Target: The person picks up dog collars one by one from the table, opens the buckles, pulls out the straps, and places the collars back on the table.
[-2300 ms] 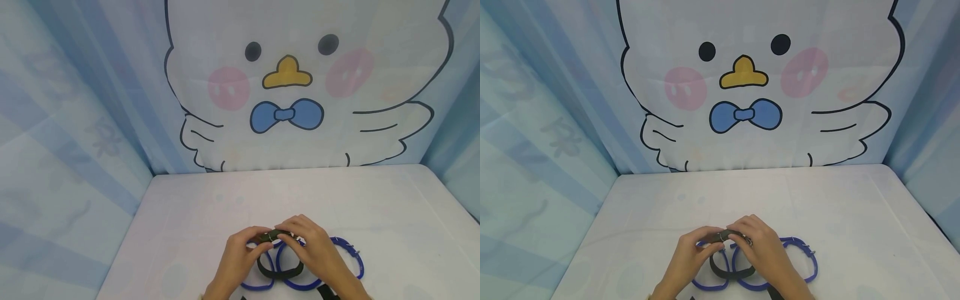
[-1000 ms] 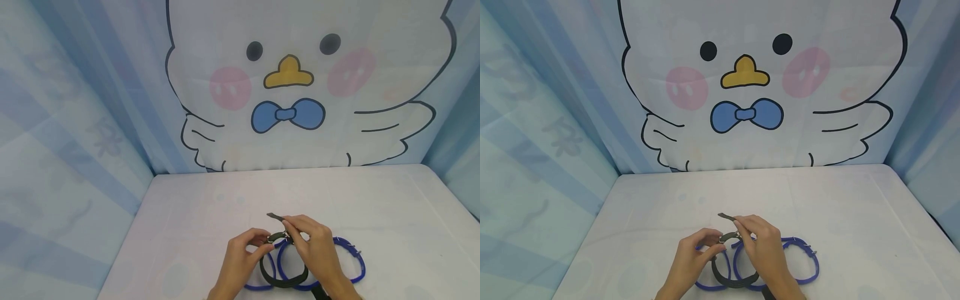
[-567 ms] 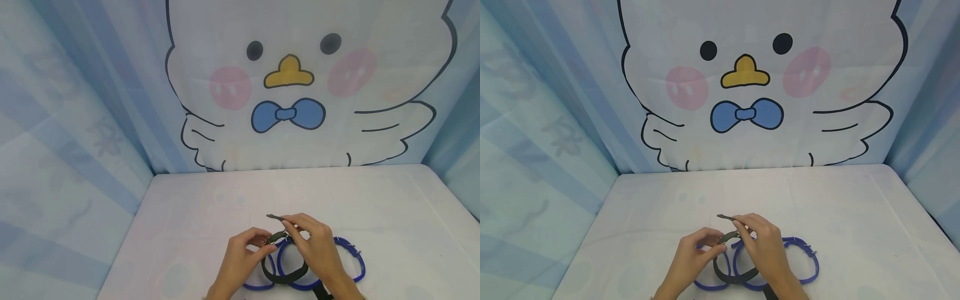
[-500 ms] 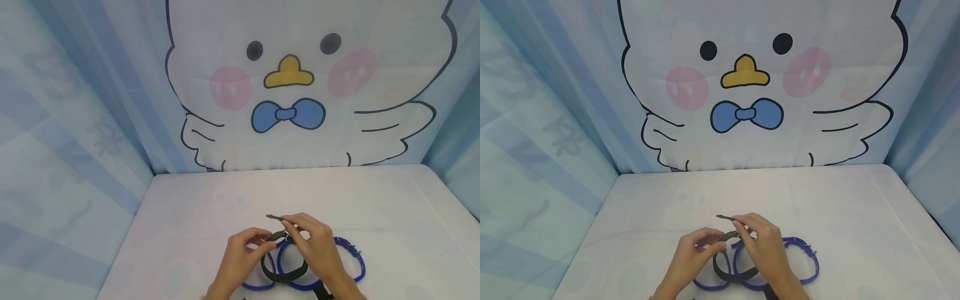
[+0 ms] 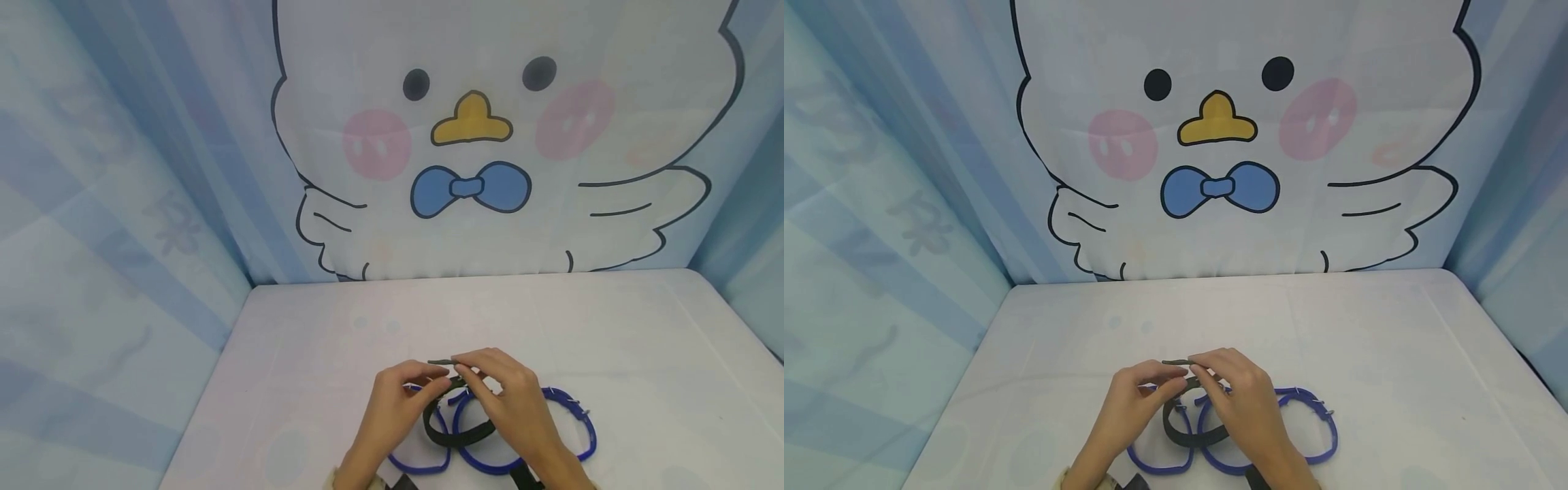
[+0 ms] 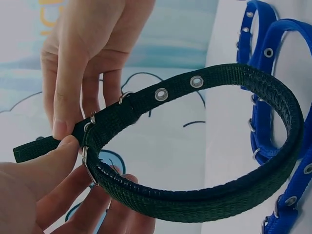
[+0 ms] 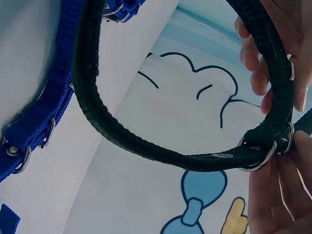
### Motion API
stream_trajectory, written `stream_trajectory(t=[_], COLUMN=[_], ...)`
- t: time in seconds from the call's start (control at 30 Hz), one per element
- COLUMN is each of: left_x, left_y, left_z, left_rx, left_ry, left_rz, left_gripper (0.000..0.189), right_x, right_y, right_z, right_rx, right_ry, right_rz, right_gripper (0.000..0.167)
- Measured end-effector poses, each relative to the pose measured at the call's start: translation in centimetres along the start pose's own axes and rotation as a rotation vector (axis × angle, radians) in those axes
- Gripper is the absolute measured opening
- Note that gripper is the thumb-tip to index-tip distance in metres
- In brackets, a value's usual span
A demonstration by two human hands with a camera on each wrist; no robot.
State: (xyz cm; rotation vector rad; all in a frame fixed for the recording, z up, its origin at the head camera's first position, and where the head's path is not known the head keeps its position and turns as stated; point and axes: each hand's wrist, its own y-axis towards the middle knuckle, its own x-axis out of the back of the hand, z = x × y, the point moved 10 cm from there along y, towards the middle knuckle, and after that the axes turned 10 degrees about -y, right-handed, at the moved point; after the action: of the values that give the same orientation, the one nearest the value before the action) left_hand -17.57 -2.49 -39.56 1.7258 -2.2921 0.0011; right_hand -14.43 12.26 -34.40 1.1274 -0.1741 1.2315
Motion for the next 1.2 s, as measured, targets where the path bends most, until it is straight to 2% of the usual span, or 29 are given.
stream_trajectory(t=[0.27,0.47,0.7,0.9,1.03,1.2], left_x=[-1.0,-1.7,-1.7,-1.7,-1.6,-1.4], left_y=[0.3,0.2,-0.1,-0.4,-0.5,-0.5], left_z=[0.7,1.2,1.9,2.3,2.2,2.1], left_rx=[0.077,0.115,0.195,0.266,0.279,0.263], left_ry=[0.024,-0.058,-0.156,-0.289,-0.333,-0.315], left_rz=[0.081,0.142,0.135,0.134,0.122,0.100], left_gripper=[0.035,0.027,0.022,0.024,0.024,0.022], right_x=[0.2,0.2,0.1,0.1,0.0,-0.1], right_y=[0.0,-0.1,-0.1,0.0,0.0,0.0], right_z=[0.2,0.2,0.3,0.1,-0.2,-0.3], right_rx=[0.014,0.017,0.028,0.019,-0.008,-0.016], right_ry=[0.009,0.028,0.036,0.026,0.019,-0.004], right_rz=[-0.017,-0.017,0.001,0.010,0.028,0.041], right_gripper=[0.027,0.027,0.025,0.025,0.023,0.025])
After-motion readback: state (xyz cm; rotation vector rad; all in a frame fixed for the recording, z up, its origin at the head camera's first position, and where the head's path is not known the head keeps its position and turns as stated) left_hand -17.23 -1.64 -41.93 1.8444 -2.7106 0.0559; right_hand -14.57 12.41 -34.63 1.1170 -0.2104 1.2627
